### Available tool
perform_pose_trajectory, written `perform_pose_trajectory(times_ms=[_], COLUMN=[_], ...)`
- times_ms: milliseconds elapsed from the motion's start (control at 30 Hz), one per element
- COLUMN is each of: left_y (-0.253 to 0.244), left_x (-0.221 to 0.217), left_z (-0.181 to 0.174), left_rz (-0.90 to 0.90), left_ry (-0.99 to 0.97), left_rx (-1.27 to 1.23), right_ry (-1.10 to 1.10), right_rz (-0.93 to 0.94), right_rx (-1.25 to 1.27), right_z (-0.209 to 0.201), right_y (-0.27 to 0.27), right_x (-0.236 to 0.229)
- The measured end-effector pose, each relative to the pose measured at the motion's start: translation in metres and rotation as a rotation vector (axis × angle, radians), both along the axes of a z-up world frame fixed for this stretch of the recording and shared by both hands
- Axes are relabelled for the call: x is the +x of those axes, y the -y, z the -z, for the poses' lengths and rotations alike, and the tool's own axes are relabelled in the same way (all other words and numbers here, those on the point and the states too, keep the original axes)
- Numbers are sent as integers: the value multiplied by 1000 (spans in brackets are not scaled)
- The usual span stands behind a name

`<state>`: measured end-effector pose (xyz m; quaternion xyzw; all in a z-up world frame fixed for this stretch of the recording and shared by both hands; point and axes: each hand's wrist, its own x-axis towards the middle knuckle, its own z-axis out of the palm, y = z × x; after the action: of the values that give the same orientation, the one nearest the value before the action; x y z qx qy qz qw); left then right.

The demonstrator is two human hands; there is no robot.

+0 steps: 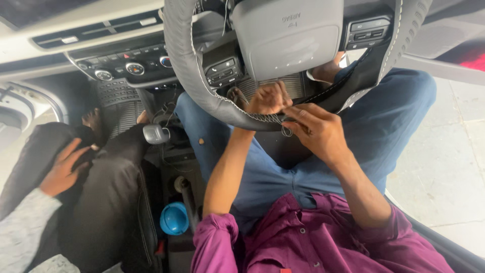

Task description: The person sews a leather cover onto a steering wheel by hand using a needle and thread, pulling the stitches tight as they progress along the rim.

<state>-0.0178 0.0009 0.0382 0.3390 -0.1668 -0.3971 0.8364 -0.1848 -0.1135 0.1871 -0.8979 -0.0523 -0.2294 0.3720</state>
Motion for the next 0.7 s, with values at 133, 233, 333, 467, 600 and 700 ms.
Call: perform_pose_trajectory(times_ms=[133,233,333,467,600,700], left_y=[2,0,3,3,5,8], left_x=[-13,-12,-11,-16,-19,-22], left_z=[9,10,10,14,20,23], left_rz=[64,50,40,54,145,169], left_ry=[300,272,252,256,108,117], left_rx=[-256,-291,-262,-227,-352,-291], right_ry=[68,71,84,19,-103,-138], right_rz=[-58,-60,-46,9,16,13], right_rx=[-46,-25,-21,29,83,101], right_z=[7,10,13,13,5,-3], right_y=[-3,-3,-1,-1,1,0], right_x=[7,7,10,9,11,12])
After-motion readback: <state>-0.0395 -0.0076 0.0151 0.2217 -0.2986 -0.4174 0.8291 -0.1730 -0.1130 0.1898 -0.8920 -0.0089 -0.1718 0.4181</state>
